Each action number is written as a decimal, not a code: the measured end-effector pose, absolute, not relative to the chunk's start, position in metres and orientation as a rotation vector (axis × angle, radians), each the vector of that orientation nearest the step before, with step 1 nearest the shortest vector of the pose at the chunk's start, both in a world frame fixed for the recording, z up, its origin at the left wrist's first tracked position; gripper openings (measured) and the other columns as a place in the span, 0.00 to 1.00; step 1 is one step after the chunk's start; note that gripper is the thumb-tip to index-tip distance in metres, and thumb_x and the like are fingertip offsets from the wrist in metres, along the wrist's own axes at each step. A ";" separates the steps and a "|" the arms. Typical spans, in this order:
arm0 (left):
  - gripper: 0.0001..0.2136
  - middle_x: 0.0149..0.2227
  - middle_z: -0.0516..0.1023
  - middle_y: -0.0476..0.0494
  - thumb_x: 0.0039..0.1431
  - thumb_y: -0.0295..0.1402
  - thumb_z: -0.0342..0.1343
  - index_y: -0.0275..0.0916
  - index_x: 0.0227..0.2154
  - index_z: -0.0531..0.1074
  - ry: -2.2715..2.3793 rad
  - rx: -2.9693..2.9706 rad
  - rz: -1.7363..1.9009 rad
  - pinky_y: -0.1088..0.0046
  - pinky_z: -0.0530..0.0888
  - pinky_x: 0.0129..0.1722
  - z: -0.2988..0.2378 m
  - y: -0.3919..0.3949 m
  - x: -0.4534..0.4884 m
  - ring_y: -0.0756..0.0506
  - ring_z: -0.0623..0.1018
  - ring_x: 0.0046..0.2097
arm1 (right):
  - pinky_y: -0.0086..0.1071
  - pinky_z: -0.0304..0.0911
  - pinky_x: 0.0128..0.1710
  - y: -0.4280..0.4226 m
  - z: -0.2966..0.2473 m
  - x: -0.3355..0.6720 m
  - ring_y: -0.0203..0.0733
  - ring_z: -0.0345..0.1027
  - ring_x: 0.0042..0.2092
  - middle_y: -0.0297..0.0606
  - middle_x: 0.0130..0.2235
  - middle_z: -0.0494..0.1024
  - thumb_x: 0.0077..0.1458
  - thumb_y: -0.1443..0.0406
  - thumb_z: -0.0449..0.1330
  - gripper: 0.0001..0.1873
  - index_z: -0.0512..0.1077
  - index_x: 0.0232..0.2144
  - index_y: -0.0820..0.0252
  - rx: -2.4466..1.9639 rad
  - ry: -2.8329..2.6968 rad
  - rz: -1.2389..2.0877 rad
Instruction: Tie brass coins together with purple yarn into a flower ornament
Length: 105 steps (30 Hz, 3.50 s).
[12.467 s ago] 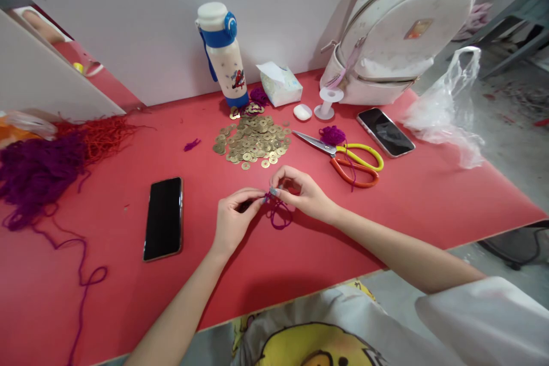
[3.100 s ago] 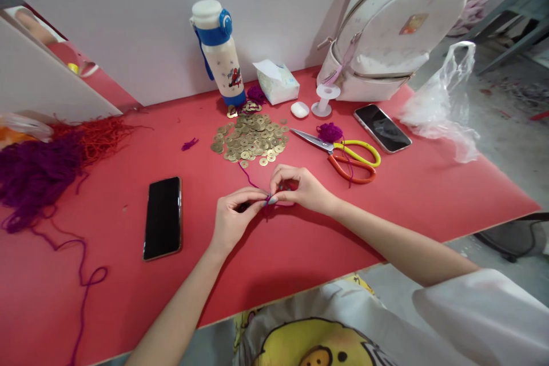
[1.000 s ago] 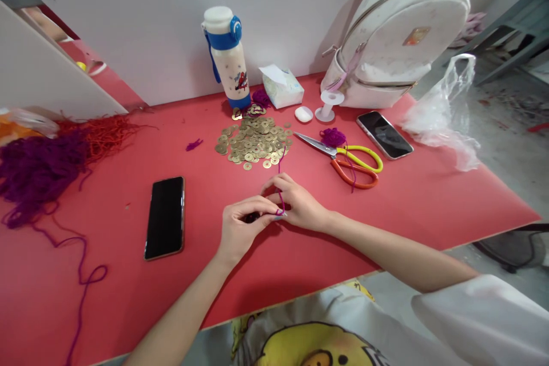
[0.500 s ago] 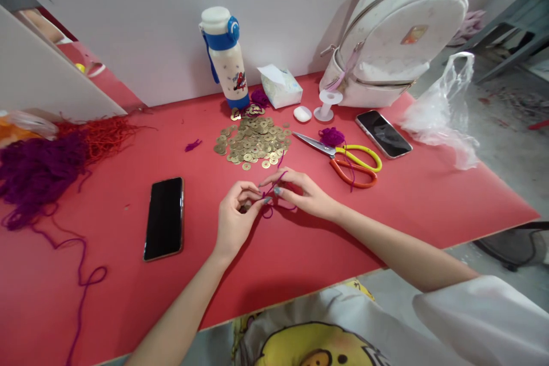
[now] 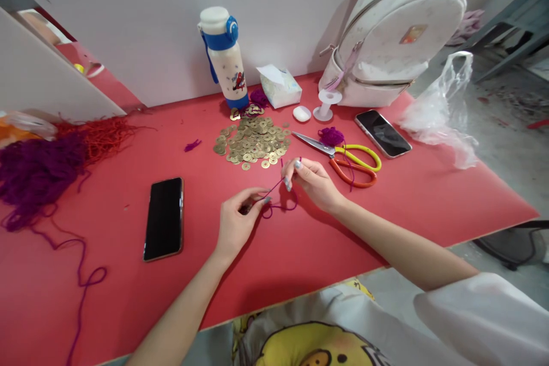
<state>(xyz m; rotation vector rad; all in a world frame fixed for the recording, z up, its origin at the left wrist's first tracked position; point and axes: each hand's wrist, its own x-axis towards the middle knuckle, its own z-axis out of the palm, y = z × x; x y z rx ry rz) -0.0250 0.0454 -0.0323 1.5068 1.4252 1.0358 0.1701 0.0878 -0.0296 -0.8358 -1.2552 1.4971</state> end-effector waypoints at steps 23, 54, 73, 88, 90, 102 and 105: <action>0.05 0.32 0.79 0.46 0.56 0.31 0.62 0.38 0.26 0.80 1.401 1.582 1.225 0.77 0.72 0.29 -0.033 0.050 -0.030 0.50 0.77 0.31 | 0.32 0.61 0.38 0.068 -0.041 0.152 0.40 0.65 0.37 0.39 0.33 0.73 0.65 0.63 0.58 0.10 0.77 0.35 0.61 -0.934 -2.183 0.908; 0.06 0.38 0.80 0.44 0.57 0.26 0.63 0.41 0.27 0.82 1.177 1.833 1.275 0.75 0.73 0.31 -0.023 0.042 -0.030 0.50 0.77 0.32 | 0.30 0.54 0.28 0.078 -0.036 0.158 0.35 0.52 0.26 0.30 0.25 0.59 0.62 0.44 0.52 0.26 0.59 0.24 0.57 -0.877 -1.407 1.405; 0.07 0.34 0.83 0.39 0.55 0.34 0.66 0.39 0.24 0.81 0.962 1.428 1.201 0.73 0.74 0.28 -0.027 0.044 -0.033 0.47 0.80 0.31 | 0.26 0.53 0.21 0.090 -0.030 0.169 0.30 0.56 0.20 0.28 0.22 0.67 0.61 0.54 0.55 0.13 0.67 0.33 0.57 -0.921 -1.050 1.406; 0.12 0.41 0.84 0.37 0.55 0.40 0.65 0.38 0.23 0.78 1.051 1.341 1.193 0.75 0.70 0.20 -0.026 0.042 -0.029 0.52 0.74 0.23 | 0.26 0.59 0.30 0.081 -0.035 0.165 0.33 0.64 0.26 0.33 0.24 0.73 0.65 0.56 0.54 0.18 0.74 0.31 0.63 -0.876 -1.880 1.354; 0.11 0.40 0.84 0.37 0.55 0.39 0.66 0.38 0.23 0.79 1.075 1.340 1.204 0.74 0.73 0.22 -0.025 0.042 -0.029 0.50 0.76 0.24 | 0.27 0.59 0.29 0.080 -0.034 0.166 0.32 0.63 0.25 0.33 0.24 0.71 0.67 0.54 0.51 0.22 0.73 0.31 0.63 -0.843 -1.828 1.433; 0.10 0.30 0.83 0.40 0.51 0.40 0.69 0.39 0.22 0.80 1.014 1.269 1.227 0.70 0.78 0.31 -0.029 0.046 -0.026 0.45 0.81 0.31 | 0.26 0.61 0.31 0.079 -0.037 0.161 0.34 0.67 0.28 0.33 0.26 0.73 0.65 0.59 0.54 0.14 0.72 0.32 0.62 -0.860 -1.919 1.405; 0.10 0.29 0.81 0.42 0.51 0.41 0.68 0.39 0.24 0.81 1.163 1.243 1.278 0.72 0.76 0.30 -0.032 0.048 -0.027 0.46 0.79 0.32 | 0.27 0.61 0.34 0.074 -0.038 0.160 0.35 0.67 0.31 0.35 0.32 0.77 0.65 0.63 0.54 0.08 0.72 0.40 0.60 -0.996 -1.950 1.085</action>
